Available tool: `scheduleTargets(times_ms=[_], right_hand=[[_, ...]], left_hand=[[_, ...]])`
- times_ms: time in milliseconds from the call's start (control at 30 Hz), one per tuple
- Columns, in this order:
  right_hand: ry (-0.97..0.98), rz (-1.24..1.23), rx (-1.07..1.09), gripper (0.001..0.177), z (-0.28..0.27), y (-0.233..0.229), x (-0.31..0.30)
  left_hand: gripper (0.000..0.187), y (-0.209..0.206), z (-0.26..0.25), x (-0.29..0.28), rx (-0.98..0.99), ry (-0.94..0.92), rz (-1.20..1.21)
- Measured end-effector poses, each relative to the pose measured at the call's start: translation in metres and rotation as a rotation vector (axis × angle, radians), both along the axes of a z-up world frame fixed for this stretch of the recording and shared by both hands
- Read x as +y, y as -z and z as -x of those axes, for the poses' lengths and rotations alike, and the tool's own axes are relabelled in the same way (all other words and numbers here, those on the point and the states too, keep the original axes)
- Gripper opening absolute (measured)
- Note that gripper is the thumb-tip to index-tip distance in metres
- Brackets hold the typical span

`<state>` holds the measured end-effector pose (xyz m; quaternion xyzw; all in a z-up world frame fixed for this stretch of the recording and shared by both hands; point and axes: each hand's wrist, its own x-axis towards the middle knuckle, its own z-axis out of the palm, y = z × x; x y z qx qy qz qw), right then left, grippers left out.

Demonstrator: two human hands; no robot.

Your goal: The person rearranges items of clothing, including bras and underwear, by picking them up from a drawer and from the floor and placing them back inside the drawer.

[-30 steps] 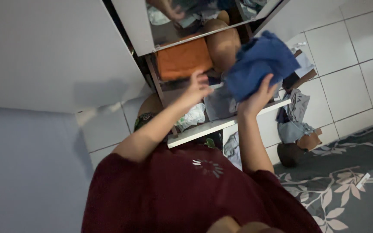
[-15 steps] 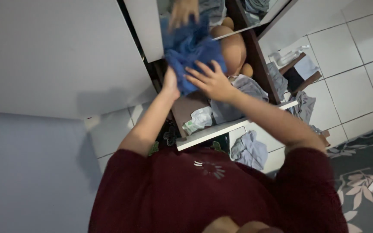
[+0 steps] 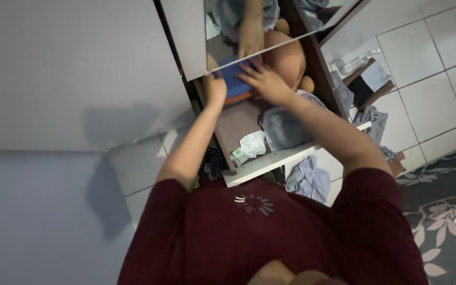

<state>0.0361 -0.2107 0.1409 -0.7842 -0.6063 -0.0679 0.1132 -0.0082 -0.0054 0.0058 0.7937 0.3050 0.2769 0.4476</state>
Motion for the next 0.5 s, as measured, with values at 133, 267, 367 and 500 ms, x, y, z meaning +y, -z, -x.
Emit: scheduleTargets(times_ms=[133,267,367,500], right_hand=[[-0.011,0.018,-0.161,0.07,-0.01,-0.008,-0.009],[0.009,0.109,-0.126,0.072,-0.002,0.016,-0.007],[0.017,0.165,-0.127,0.073,-0.009,0.036,-0.01],[0.075,0.294,-0.223,0.076,-0.007,0.041,-0.015]], left_hand=[[0.038,-0.039,0.02,-0.012,0.004,0.045,-0.318],[0.036,-0.059,0.03,-0.029,0.506,0.159,-0.456],[0.057,-0.059,0.04,-0.052,0.402,0.22,-1.005],[0.095,-0.069,0.045,-0.052,0.441,0.502,-1.068]])
